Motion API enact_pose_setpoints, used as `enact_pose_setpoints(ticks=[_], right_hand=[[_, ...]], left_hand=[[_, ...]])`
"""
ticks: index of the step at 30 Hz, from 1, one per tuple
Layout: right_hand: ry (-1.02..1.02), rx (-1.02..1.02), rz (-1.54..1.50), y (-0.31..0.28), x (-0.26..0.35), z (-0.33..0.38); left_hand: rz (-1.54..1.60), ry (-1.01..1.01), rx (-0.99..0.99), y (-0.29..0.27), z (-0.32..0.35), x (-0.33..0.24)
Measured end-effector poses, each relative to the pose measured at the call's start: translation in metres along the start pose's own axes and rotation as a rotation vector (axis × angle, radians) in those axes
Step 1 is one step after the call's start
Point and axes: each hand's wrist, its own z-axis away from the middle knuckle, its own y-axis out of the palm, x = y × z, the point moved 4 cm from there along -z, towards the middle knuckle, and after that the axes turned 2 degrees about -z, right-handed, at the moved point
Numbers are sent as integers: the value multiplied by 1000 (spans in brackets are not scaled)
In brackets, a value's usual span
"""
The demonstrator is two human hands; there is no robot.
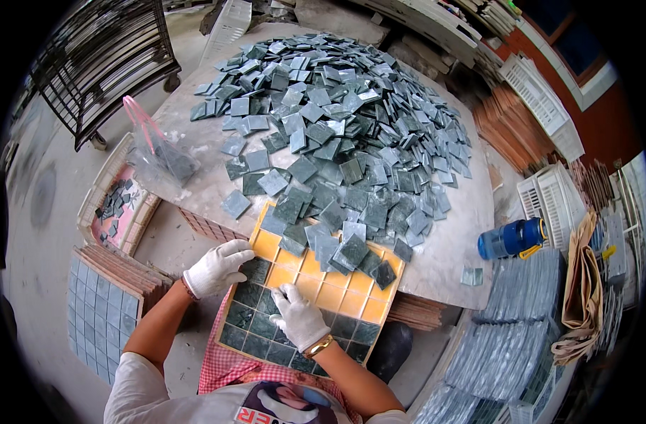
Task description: The person places small square tiles into a grid frame on a worktable, arranging them one by one to fill the grid. They occasionally flip the frame to check alignment and continue filling empty slots until the grid is complete.
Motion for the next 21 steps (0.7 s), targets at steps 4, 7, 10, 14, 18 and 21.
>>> enact_pose_setpoints(ticks=[4,7,10,14,18,21], right_hand=[[-14,-73,-144,-9,-6,-11],[48,-444,-30,-38,-15,-38],[160,-405,140,-57,-19,-69],[53,-316,341,-67,-23,-84],[-51,-503,280,-78,-34,-76],[-6,-151,41,-72,-41,-72]], left_hand=[[-94,47,16,5,-2,-3],[-147,40,106,7,-11,-7],[-122,27,56,6,-9,-8],[39,-83,-111,2,1,-10],[45,-92,-226,10,8,-13],[10,-88,-284,15,1,-14]])
